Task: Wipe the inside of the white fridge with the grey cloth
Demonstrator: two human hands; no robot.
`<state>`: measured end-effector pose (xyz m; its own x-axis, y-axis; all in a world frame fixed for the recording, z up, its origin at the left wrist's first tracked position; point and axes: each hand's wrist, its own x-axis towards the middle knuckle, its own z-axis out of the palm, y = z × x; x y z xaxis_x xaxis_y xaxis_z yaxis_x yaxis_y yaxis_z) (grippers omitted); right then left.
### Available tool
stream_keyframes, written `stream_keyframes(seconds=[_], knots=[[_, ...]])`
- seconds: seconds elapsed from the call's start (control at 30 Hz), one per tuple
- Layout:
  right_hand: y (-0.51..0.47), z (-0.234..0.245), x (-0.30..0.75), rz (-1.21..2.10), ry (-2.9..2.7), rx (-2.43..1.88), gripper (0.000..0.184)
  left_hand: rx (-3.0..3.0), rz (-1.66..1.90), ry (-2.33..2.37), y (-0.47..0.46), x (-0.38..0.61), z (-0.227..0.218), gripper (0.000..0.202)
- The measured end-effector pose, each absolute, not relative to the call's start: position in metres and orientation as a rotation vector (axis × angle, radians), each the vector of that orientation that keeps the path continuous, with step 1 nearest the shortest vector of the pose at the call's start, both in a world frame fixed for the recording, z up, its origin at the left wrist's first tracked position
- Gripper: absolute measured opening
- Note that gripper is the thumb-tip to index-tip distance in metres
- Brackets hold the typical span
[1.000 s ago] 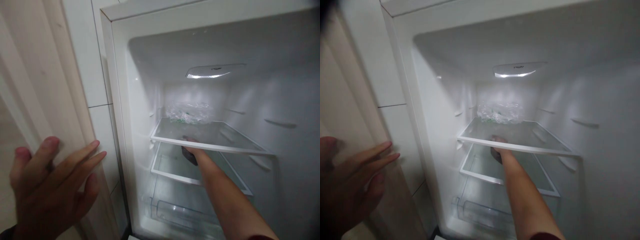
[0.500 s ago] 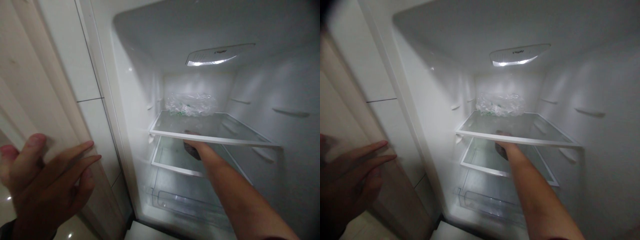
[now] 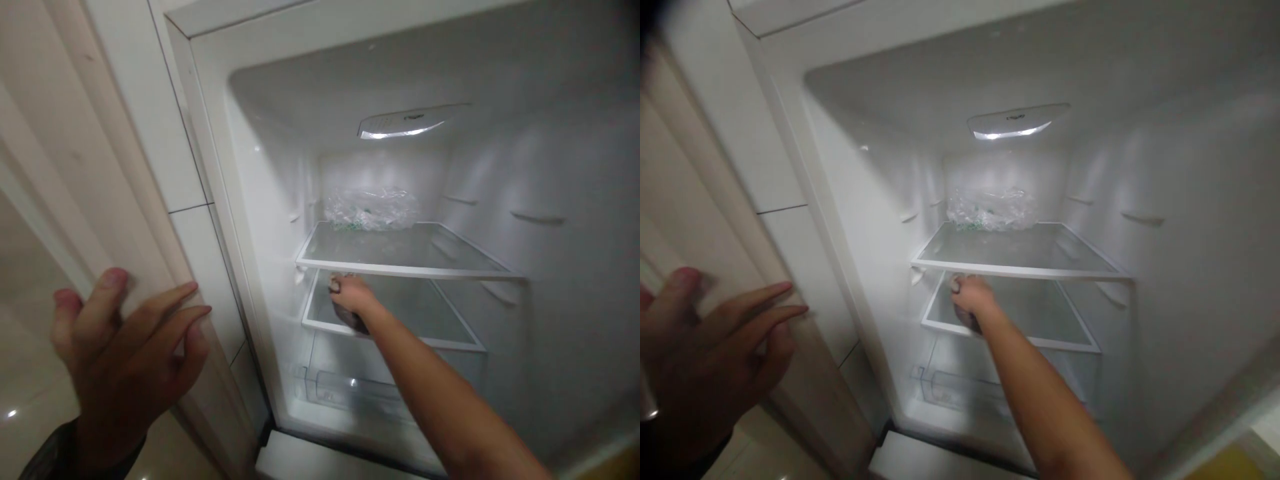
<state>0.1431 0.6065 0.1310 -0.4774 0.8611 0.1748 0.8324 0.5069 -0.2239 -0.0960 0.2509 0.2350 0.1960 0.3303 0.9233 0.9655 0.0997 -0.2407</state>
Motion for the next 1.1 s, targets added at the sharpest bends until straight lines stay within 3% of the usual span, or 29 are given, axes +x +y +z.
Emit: stream_keyframes(seconds=[0.13, 0.23, 0.67, 0.87, 1.1], knots=[[0.557, 0.124, 0.076, 0.122, -2.617, -1.221, 0.057, -1.377, -0.532, -1.226, 0.251, -0.099, 0.233, 0.024], [0.547, 0.124, 0.074, 0.103, -2.609, -1.245, 0.055, -1.340, -0.565, -1.190, 0.252, -0.098, 0.230, 0.022], [0.585, 0.128, 0.291, -0.101, -2.114, -1.906, 0.038, -1.322, -0.486, -1.205, 0.250, -0.104, 0.211, 0.025], [0.558, 0.115, 0.250, -0.079, -2.246, -1.643, 0.034, -1.326, -0.500, -1.177, 0.251, -0.107, 0.211, 0.027], [0.559, 0.117, 0.156, 0.213, -2.413, -1.207, 0.037, -1.328, -0.538, -1.235, 0.252, -0.104, 0.208, 0.025]])
